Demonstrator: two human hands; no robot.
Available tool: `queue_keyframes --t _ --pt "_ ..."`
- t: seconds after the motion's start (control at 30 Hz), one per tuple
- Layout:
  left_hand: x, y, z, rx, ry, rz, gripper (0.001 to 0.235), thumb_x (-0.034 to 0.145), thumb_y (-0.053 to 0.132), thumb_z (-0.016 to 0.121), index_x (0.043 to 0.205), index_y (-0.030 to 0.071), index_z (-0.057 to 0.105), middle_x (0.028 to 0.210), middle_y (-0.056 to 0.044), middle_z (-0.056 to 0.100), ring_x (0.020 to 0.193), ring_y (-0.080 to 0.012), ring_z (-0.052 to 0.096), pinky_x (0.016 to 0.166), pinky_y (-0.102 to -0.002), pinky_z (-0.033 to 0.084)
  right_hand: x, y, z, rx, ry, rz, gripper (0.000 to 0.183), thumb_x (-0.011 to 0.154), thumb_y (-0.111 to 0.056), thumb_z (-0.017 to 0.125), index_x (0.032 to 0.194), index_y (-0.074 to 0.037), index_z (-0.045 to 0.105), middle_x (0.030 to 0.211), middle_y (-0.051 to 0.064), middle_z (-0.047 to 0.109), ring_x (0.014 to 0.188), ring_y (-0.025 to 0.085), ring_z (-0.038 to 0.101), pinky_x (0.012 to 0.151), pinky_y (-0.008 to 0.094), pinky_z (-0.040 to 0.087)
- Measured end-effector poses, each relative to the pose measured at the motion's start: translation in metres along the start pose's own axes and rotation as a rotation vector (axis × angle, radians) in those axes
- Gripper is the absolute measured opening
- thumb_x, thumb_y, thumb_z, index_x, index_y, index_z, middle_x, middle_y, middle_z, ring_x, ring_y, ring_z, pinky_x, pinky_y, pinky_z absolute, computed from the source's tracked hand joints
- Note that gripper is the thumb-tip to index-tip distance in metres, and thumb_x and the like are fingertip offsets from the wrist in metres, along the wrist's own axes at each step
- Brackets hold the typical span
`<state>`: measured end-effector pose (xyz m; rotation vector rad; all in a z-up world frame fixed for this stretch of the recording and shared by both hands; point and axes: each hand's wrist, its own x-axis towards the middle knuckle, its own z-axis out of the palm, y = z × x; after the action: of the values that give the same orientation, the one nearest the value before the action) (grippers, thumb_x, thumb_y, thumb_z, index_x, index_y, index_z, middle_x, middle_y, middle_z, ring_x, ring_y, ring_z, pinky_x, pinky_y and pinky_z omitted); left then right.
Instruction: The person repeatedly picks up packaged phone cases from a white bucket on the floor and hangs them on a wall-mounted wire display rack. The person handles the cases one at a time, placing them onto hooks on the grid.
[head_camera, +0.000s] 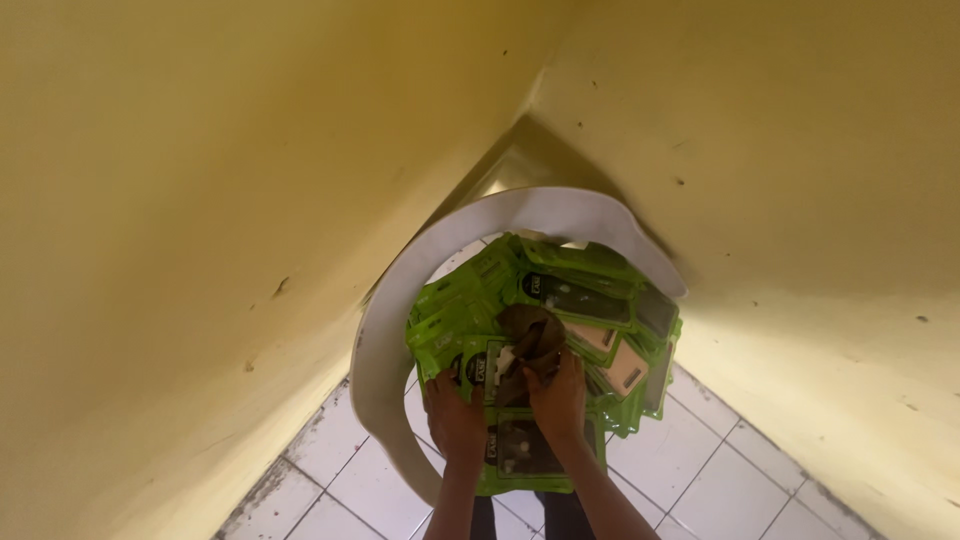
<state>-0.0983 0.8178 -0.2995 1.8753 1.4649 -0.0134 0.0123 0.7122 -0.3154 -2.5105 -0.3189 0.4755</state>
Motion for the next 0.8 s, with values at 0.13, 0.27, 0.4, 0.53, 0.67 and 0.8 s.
queue_keyframes --t 0.13,0.27,0.4,0.53,0.67,0.8 --pt "0.004 0.004 -0.001 -0.127 -0.057 -0.027 0.038 0.083 0.011 0.077 0.115 0.006 0.059 0.108 -0.011 0.066 0.1 -0.0315 0.068 0.085 -0.044 0.055 0.003 -0.008 -0.004 -0.06 -0.09 0.16 0.028 0.095 -0.017 0.073 0.112 0.003 0.061 0.11 0.019 0.066 0.1 0.035 0.066 0.087 0.045 0.055" --pt "0.006 -0.003 0.005 -0.265 -0.104 -0.082 0.026 0.086 0.009 0.073 0.109 0.005 0.063 0.094 -0.012 0.073 0.087 -0.0296 0.074 0.079 -0.041 0.058 -0.005 -0.011 -0.022 0.303 0.056 0.123 0.03 0.087 -0.012 0.071 0.114 -0.001 0.063 0.104 0.014 0.07 0.092 0.028 0.072 0.074 0.039 0.06" --pt "0.007 -0.012 0.004 -0.327 -0.018 0.066 0.012 0.09 0.006 0.069 0.102 0.004 0.065 0.096 -0.015 0.075 0.088 -0.0309 0.073 0.078 -0.042 0.057 -0.011 -0.008 -0.042 0.299 0.113 0.04 0.027 0.087 -0.011 0.075 0.11 -0.001 0.065 0.1 0.015 0.07 0.092 0.028 0.07 0.073 0.04 0.057" --pt "0.003 -0.007 -0.012 -0.404 -0.048 0.071 0.012 0.096 0.007 0.063 0.107 0.004 0.061 0.097 -0.015 0.075 0.089 -0.0304 0.074 0.078 -0.041 0.057 -0.013 -0.012 -0.055 0.44 0.025 0.096 0.026 0.087 -0.011 0.073 0.11 -0.002 0.064 0.101 0.012 0.068 0.096 0.024 0.069 0.072 0.038 0.06" --pt "-0.01 0.007 -0.04 -0.467 0.031 0.098 0.012 0.097 0.009 0.062 0.108 0.005 0.061 0.097 -0.013 0.075 0.091 -0.0274 0.075 0.077 -0.039 0.057 -0.027 -0.028 -0.068 0.462 0.013 0.109 0.027 0.088 -0.013 0.074 0.108 0.0 0.062 0.101 0.012 0.068 0.092 0.024 0.069 0.075 0.037 0.059" --pt "-0.023 0.035 -0.079 -0.518 0.045 0.129 0.012 0.097 0.01 0.061 0.109 0.006 0.061 0.096 -0.011 0.075 0.085 -0.0244 0.074 0.071 -0.037 0.056 -0.046 -0.054 -0.106 0.474 -0.026 0.074 0.029 0.089 -0.017 0.073 0.11 -0.002 0.061 0.102 0.011 0.07 0.093 0.023 0.071 0.079 0.036 0.058"
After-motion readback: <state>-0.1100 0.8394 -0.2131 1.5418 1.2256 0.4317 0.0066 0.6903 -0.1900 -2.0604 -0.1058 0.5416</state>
